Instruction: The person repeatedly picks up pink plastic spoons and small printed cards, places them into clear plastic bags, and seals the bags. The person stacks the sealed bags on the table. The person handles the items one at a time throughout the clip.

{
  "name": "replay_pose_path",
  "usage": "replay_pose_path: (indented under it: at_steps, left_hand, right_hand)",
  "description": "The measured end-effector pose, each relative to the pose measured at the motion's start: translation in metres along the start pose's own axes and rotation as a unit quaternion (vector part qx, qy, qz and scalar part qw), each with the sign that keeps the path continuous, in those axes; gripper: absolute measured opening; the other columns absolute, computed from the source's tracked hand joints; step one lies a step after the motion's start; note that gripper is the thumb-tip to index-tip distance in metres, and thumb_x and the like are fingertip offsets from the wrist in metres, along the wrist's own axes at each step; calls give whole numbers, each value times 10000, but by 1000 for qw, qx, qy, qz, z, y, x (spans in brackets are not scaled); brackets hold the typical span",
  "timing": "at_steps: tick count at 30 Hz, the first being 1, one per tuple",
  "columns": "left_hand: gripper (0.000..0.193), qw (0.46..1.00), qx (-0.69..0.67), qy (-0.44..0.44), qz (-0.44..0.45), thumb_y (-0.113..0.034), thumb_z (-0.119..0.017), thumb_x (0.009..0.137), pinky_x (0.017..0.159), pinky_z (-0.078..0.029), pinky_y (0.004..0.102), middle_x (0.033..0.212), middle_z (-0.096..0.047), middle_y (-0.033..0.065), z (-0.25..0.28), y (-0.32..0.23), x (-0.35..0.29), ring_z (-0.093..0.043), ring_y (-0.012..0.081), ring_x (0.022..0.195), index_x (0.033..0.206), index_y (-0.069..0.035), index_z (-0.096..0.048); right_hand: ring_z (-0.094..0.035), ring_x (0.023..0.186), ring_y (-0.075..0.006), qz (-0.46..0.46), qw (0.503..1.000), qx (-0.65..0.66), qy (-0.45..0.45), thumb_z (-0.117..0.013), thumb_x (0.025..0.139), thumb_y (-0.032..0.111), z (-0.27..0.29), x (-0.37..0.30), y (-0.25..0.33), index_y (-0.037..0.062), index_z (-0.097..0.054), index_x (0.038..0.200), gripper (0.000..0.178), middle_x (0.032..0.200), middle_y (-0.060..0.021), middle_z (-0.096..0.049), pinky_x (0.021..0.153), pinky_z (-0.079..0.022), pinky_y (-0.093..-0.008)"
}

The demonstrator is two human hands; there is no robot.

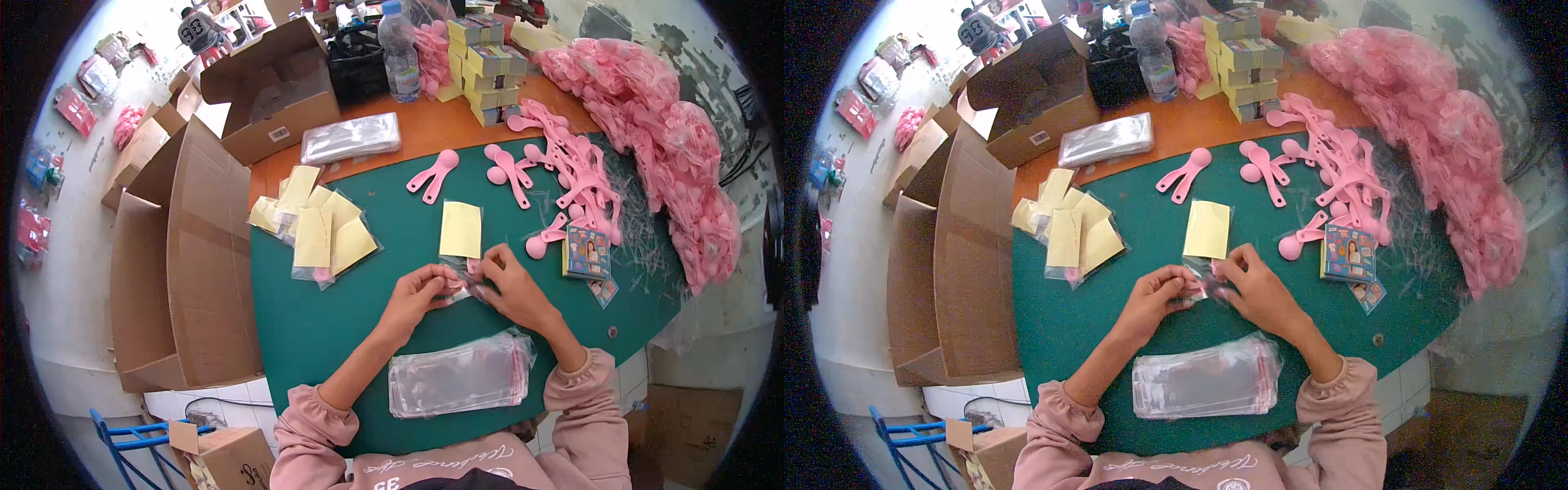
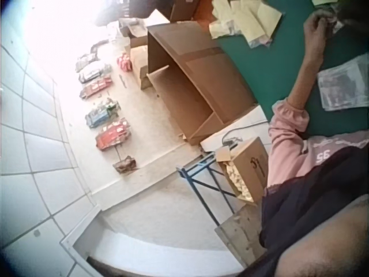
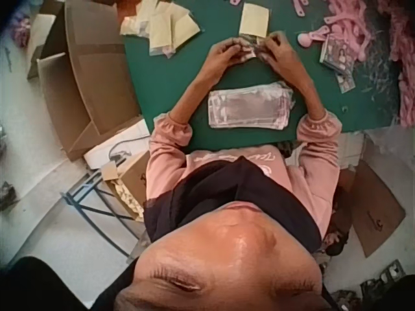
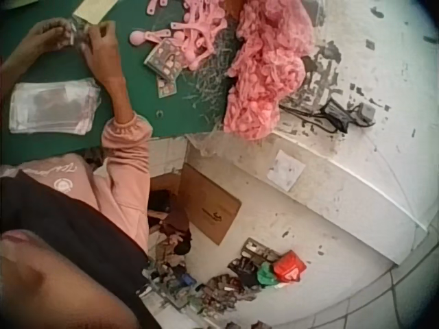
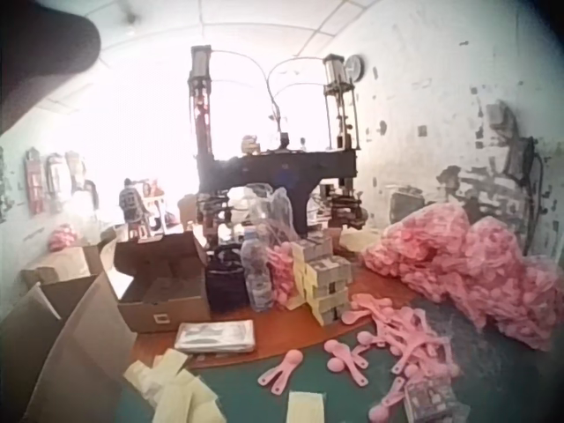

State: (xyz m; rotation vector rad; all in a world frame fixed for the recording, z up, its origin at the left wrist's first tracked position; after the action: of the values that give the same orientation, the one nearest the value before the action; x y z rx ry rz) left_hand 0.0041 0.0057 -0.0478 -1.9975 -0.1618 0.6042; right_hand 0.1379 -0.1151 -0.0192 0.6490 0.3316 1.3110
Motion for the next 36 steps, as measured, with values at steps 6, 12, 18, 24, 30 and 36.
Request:
replay_pose_path:
  at_steps: [6,12,18,24,30,36]
  left_hand:
    - [162,920,367,-4,-139,-34,-515,832,636,-489,250,923,-605,79,1,-32,2,-605,142,811,993,-23,-500]
    - [148,919,337,-72,-190,-78,-624,776,607,-508,260,851,-585,84,8,-10,15,-615,156,770,865,19,-556]
    - [175,934,316,-108,-127,-84,-639,772,589,-509,231,817,-593,58,18,-1,18,-603,116,774,891,14,-558]
    - [147,960,209,-144,-121,-71,-628,779,559,-487,210,754,-564,22,7,-8,16,-558,76,703,816,-23,-493]
    - [152,967,193,-117,-120,-52,-613,783,545,-447,198,747,-535,-8,13,0,19,-532,54,730,784,-56,-462]
    - [115,971,160,-132,-115,-51,-594,795,564,-441,194,803,-560,-8,8,-2,16,-543,57,765,826,-66,-484]
  right_hand:
    - [-545,802,-139,-71,961,262,-57,-616,762,49,-9,-1,-24,9,-523,908,178,936,-77,-443,657,-474,-263]
    - [-567,717,-102,-176,884,432,-29,-605,814,107,-23,-1,-37,6,-515,862,143,810,-41,-554,637,-476,-237]
    - [-593,660,-118,-205,856,469,-65,-581,815,39,-21,4,-29,-3,-485,868,117,761,-65,-570,582,-480,-212]
    - [-593,580,-111,-212,847,468,-134,-600,797,26,-22,4,-26,6,-473,816,129,699,-57,-570,496,-473,-203]
    - [-583,564,-97,-197,867,435,-142,-592,801,24,-23,5,-21,11,-491,839,108,686,-45,-566,479,-465,-198]
    - [-580,553,-96,-200,863,437,-157,-590,804,29,-24,5,-19,5,-509,874,109,690,-49,-569,473,-464,-200]
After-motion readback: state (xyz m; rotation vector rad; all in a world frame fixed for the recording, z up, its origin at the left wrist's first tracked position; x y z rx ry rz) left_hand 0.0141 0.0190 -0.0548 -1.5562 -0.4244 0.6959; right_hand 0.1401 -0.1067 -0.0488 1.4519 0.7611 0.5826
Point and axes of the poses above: each hand's wrist, its own x-axis towards the middle knuckle, its own z-axis out of the back of the hand, y = z × x, the point moved 2 cm from there along x, towards the middle knuckle
